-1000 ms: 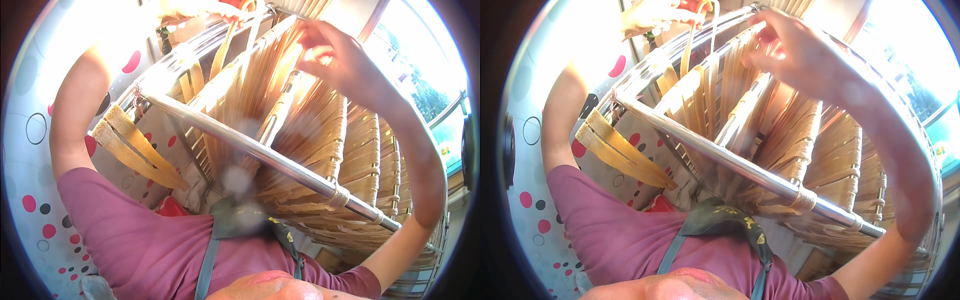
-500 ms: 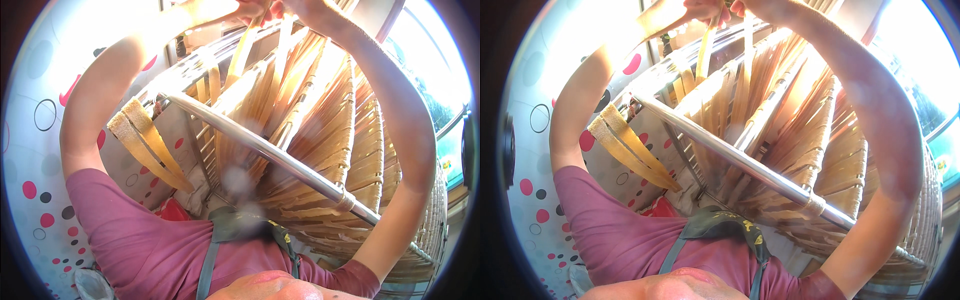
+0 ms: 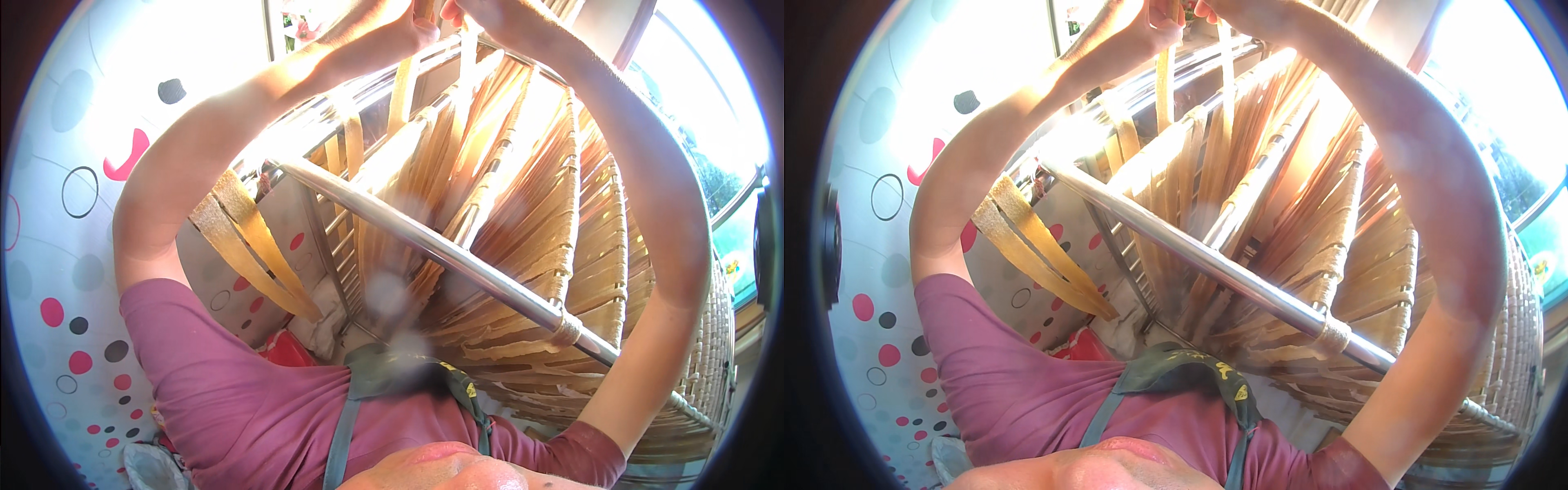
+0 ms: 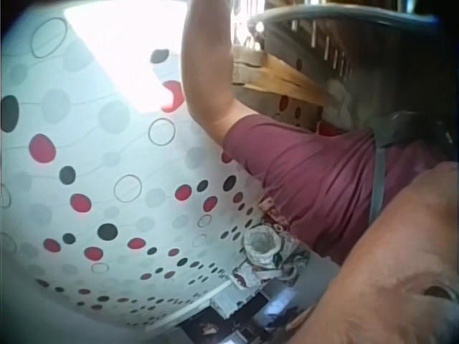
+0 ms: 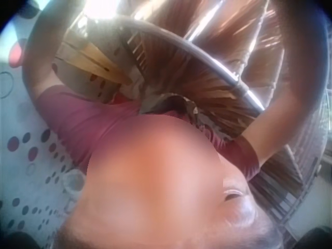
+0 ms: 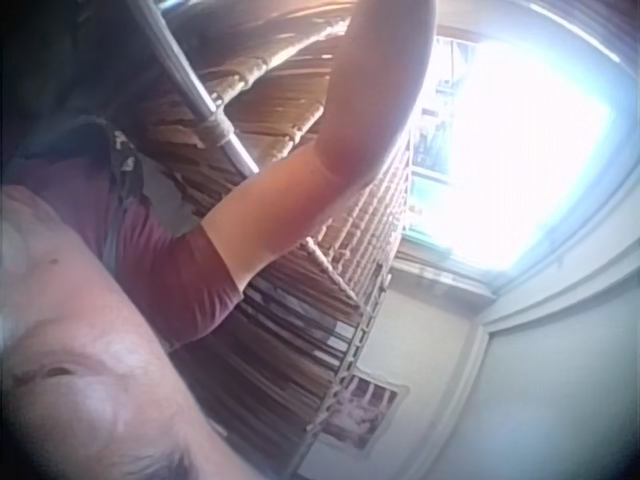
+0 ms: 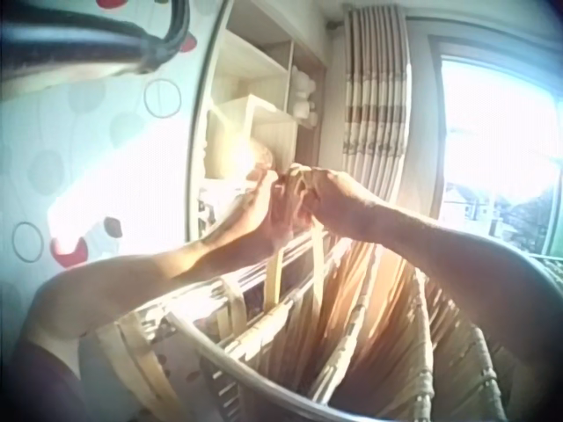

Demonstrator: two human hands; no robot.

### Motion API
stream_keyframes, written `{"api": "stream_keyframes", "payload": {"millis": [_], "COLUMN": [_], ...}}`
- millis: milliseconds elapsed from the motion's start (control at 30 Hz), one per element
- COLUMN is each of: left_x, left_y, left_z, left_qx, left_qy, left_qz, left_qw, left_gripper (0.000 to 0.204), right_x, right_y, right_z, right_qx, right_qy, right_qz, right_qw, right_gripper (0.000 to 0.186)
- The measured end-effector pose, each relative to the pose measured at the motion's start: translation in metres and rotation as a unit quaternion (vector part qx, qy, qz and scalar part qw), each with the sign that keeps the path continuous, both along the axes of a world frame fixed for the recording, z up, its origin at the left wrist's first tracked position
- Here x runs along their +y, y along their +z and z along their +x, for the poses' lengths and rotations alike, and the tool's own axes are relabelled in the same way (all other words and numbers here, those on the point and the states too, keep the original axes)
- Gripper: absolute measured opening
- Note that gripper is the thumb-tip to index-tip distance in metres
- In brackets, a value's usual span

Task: The person weaves thin bamboo strips together by hand, attaching them to a circular frame to create a mat-like structure.

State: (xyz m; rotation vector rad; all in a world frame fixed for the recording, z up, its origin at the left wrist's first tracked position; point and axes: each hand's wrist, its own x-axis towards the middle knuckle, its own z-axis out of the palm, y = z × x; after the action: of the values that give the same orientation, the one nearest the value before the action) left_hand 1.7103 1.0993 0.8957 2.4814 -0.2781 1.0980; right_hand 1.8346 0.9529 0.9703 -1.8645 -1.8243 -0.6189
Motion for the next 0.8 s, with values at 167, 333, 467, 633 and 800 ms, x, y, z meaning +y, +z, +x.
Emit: {"api": "stream_keyframes", "payload": {"millis": [167,333,467,633,800], "left_x": [-0.001,-0.003,0.011,-0.017,-0.026], "left_y": [-0.002,-0.010,0.017,0.042,0.051], "left_z": [0.001,0.002,-0.011,0.002,-0.018], "left_qx": [0.004,0.040,-0.065,-0.193,-0.179], "left_qy": [-0.010,-0.055,-0.169,0.040,0.114], "left_qz": [-0.012,-0.043,-0.113,0.058,0.043], "left_qw": [1.000,0.997,0.977,0.979,0.976], "left_gripper": [0.043,0.047,0.040,0.030,0.015], "right_x": [-0.019,-0.012,0.003,-0.001,0.014], "right_y": [0.000,0.002,0.020,-0.005,-0.005], "right_z": [-0.007,0.025,0.007,0.026,0.000], "right_qx": [-0.010,0.035,-0.020,-0.019,-0.036], "right_qy": [0.023,0.029,0.049,0.084,0.070], "right_qz": [-0.003,0.015,0.047,0.069,0.096], "right_qw": [1.000,0.999,0.997,0.994,0.992], "right_gripper": [0.021,0.017,0.019,0.023,0.025]}}
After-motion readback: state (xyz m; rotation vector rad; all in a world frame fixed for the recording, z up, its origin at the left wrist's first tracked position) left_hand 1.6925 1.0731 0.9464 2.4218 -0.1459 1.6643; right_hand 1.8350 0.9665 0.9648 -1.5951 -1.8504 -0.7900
